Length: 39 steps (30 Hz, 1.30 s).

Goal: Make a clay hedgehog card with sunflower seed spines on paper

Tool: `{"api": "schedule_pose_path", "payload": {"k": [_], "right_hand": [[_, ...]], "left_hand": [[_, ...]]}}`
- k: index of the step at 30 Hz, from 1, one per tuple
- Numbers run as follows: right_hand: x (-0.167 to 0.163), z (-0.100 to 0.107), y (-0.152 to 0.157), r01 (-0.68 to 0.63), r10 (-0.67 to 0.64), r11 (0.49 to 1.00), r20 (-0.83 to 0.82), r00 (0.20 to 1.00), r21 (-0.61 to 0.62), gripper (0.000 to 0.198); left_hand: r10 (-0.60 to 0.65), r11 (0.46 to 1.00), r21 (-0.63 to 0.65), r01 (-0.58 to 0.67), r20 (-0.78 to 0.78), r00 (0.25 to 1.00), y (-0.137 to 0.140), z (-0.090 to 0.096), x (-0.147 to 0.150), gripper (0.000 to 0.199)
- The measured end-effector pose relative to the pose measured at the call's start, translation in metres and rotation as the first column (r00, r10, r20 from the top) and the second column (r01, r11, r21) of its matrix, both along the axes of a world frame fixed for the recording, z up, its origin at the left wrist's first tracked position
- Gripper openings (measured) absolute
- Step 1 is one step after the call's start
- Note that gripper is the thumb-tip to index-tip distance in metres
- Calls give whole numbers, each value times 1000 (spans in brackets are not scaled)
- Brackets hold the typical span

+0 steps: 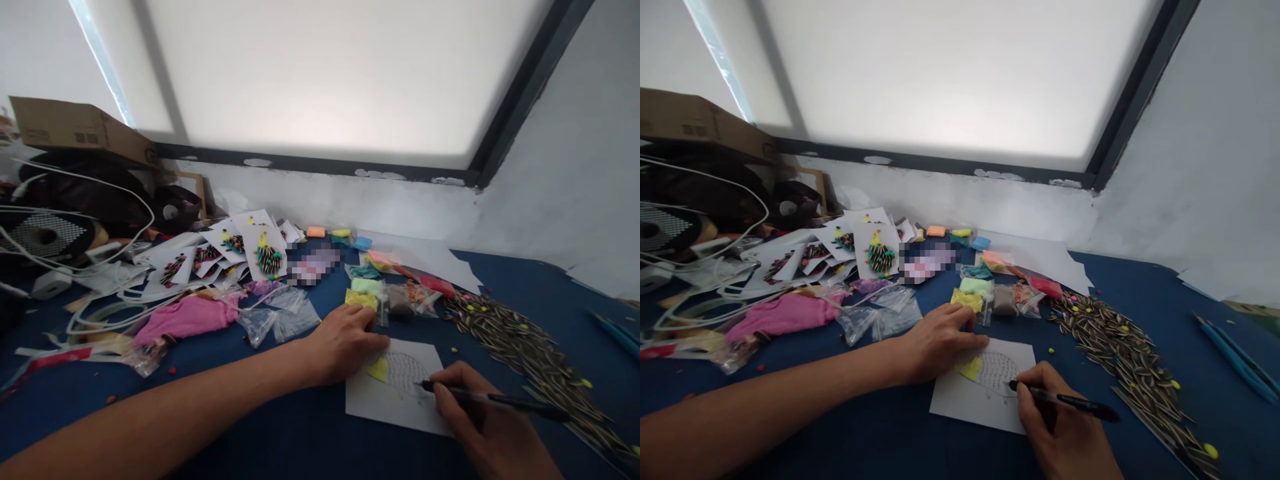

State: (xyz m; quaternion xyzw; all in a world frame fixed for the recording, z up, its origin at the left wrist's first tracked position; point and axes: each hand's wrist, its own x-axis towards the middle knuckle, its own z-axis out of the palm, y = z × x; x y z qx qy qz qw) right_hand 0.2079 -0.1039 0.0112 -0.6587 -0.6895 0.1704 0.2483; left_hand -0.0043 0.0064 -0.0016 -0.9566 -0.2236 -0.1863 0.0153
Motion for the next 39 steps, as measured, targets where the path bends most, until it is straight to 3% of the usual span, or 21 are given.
{"api": "schedule_pose_path", "payload": {"k": [20,27,32,39], "right_hand": [[-2,-1,2,-21,21,1000,-10,1000,21,21],[-5,0,0,-1,3,996,-28,1000,86,20],[-4,2,1,-23,25,999,-32,999,34,20],[0,7,0,104,-100,992,-55,993,71,25]], "left_hand": [[5,1000,-4,-5,-17,1000,0,1,0,21],[5,1000,-16,-5,-26,1000,-1,2,1,22],[0,1000,-13,0,-24,1000,0,1,0,21],[4,1000,-19,-4,-27,1000,0,1,-1,21]]}}
